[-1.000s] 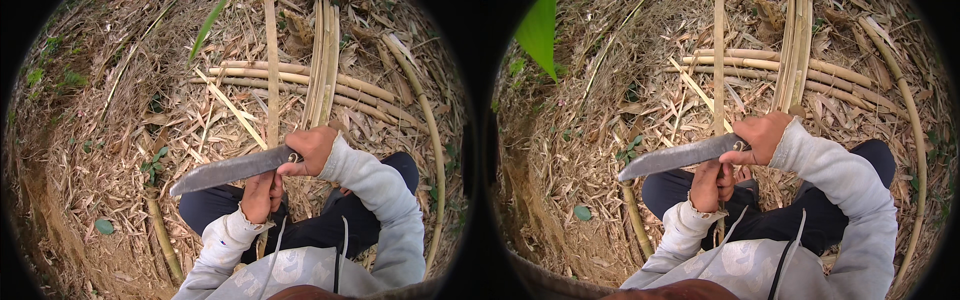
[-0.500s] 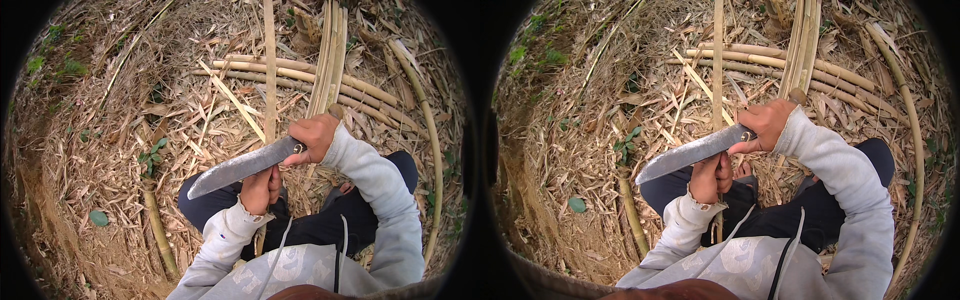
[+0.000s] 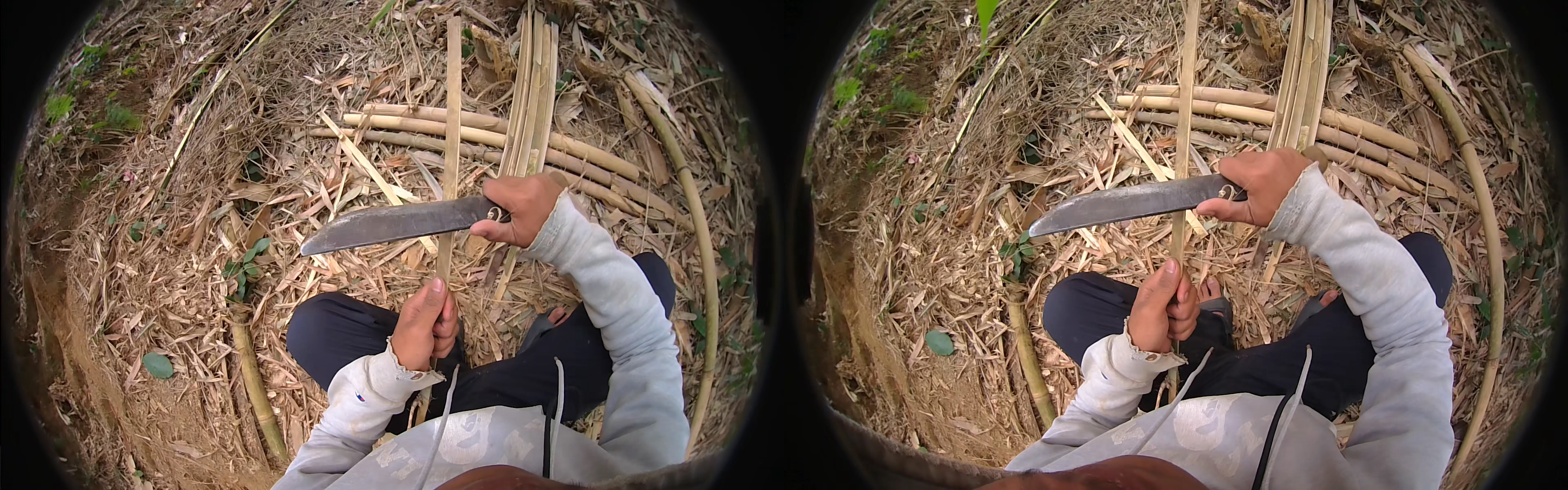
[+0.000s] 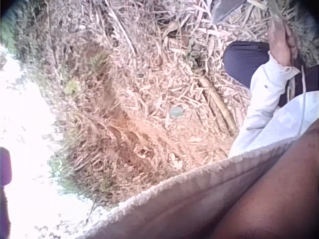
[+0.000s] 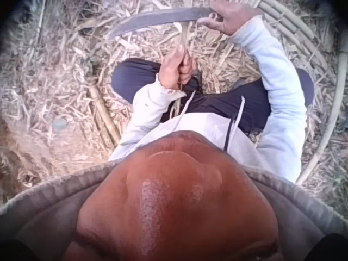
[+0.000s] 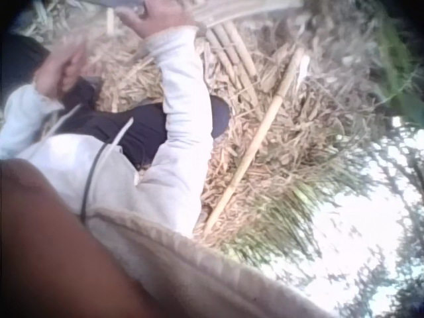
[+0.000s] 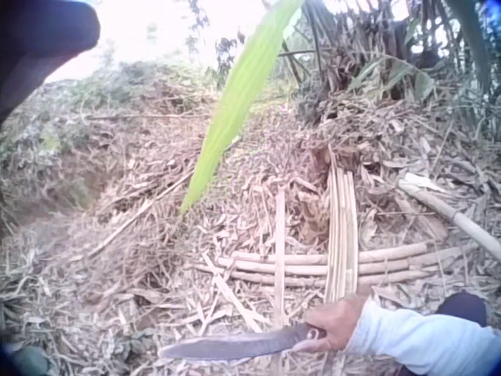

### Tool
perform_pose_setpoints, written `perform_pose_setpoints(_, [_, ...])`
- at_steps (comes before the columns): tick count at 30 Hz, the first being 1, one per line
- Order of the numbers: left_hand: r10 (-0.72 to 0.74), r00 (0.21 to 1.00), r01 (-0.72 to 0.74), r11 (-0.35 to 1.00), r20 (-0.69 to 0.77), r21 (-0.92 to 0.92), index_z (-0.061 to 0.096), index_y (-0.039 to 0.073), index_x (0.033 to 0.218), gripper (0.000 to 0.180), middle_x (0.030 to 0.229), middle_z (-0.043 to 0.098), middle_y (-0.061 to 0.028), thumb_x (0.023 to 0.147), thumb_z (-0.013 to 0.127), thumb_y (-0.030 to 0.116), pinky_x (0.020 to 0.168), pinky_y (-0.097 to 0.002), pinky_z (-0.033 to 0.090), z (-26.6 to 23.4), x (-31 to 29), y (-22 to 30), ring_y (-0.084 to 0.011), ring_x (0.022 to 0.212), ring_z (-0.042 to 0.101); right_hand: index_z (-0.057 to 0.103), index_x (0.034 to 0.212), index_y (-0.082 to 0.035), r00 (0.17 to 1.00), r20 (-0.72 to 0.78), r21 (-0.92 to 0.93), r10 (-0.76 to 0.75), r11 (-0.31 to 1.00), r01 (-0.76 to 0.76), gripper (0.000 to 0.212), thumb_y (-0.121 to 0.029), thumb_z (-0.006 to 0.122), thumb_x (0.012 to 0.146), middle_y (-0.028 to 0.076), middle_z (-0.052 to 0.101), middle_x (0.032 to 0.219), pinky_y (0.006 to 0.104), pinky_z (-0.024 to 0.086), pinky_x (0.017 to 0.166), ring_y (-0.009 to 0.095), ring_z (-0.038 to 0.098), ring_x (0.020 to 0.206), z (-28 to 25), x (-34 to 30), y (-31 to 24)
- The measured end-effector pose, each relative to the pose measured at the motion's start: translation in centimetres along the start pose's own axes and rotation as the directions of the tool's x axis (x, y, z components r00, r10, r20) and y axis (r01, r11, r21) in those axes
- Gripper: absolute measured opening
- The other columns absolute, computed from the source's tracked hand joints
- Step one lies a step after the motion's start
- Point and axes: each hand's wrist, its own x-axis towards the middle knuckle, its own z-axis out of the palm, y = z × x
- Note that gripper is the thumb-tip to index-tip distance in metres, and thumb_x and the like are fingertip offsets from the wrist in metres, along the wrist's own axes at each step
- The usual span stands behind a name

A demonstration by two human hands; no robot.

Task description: The person splits a piece of bamboo into strips and shaves them using a large knife while sitting on the ground.

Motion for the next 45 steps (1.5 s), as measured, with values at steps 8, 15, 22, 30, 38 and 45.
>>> perform_pose_setpoints(8, [-0.031,0.999,0.033,0.999,0.041,-0.038,0.038,0.011,0.078,0.04,0.055,0.026,0.0038,0.103,0.034,0.042,0.035,-0.0237,0.013,-0.4,-0.6,-0.7,-0.0054,0.04,0.017,0.056,0.071,-0.003,0.997,-0.031,0.093,0.077,0.993,-0.074,0.065,-0.062,0.04,0.092,0.019,0.052,0.057,0.0388,0.047,0.057,0.034,0.057,0.057,-1.1,1.6,3.1])
perform_pose_setpoints(15, [-0.091,0.987,0.091,0.996,0.135,0.004,0.039,0.011,0.079,0.04,0.055,0.027,0.0038,0.102,0.036,0.043,0.035,-0.0234,0.015,-1.0,-0.8,-3.2,-0.0059,0.04,0.02,0.056,0.064,0.002,0.826,-0.245,0.156,0.507,0.862,-0.482,0.078,-0.067,0.034,0.093,0.009,0.041,0.047,0.0361,0.037,0.048,0.018,0.037,0.047,-2.5,2.0,11.8])
perform_pose_setpoints(22, [-0.06,0.996,0.06,0.998,0.059,0.001,0.038,0.01,0.078,0.04,0.055,0.026,0.0024,0.103,0.034,0.041,0.036,-0.024,0.013,-1.2,-0.5,-3.1,-0.0063,0.04,0.017,0.056,0.073,-0.003,0.997,0.062,0.086,0.036,0.995,-0.042,0.058,-0.057,0.047,0.092,0.016,0.052,0.059,0.0401,0.044,0.055,0.034,0.053,0.055,-1.3,0.1,2.9])
perform_pose_setpoints(30, [-0.139,0.982,0.149,0.986,0.13,-0.072,0.038,0.011,0.078,0.04,0.054,0.026,0.0027,0.102,0.035,0.042,0.036,-0.0241,0.012,-1.6,-1.2,-2.9,-0.0062,0.041,0.017,0.056,0.073,-0.004,0.968,-0.035,-0.018,0.25,0.968,-0.251,0.064,-0.065,0.044,0.089,0.014,0.048,0.055,0.04,0.045,0.057,0.033,0.052,0.055,-1.3,0.3,7.6])
perform_pose_setpoints(38, [-0.058,0.996,0.069,0.985,-0.07,0.16,0.043,0.01,0.082,0.038,0.056,0.033,0.003,0.103,0.037,0.041,0.037,-0.022,0.021,-1.9,-0.3,-4.8,-0.0053,0.04,0.024,0.051,0.07,-0.005,0.46,0.2,0.861,0.865,0.069,-0.504,0.076,-0.08,0.046,0.078,-0.004,0.033,0.047,0.026,0.03,0.031,0.009,0.031,0.031,-3.6,2.2,7.9])
perform_pose_setpoints(45, [-0.068,0.997,0.075,0.981,-0.044,0.181,0.052,0.004,0.097,0.053,0.058,0.039,0.0026,0.101,0.026,0.051,0.037,-0.0213,0.026,-0.7,-0.2,-4.3,-0.0052,0.04,0.028,0.062,0.089,0.005,0.582,0.192,0.796,0.79,0.222,-0.563,0.077,-0.071,0.046,0.085,0.001,0.047,0.051,0.024,0.031,0.031,0.008,0.038,0.031,-3.0,2.4,3.7])
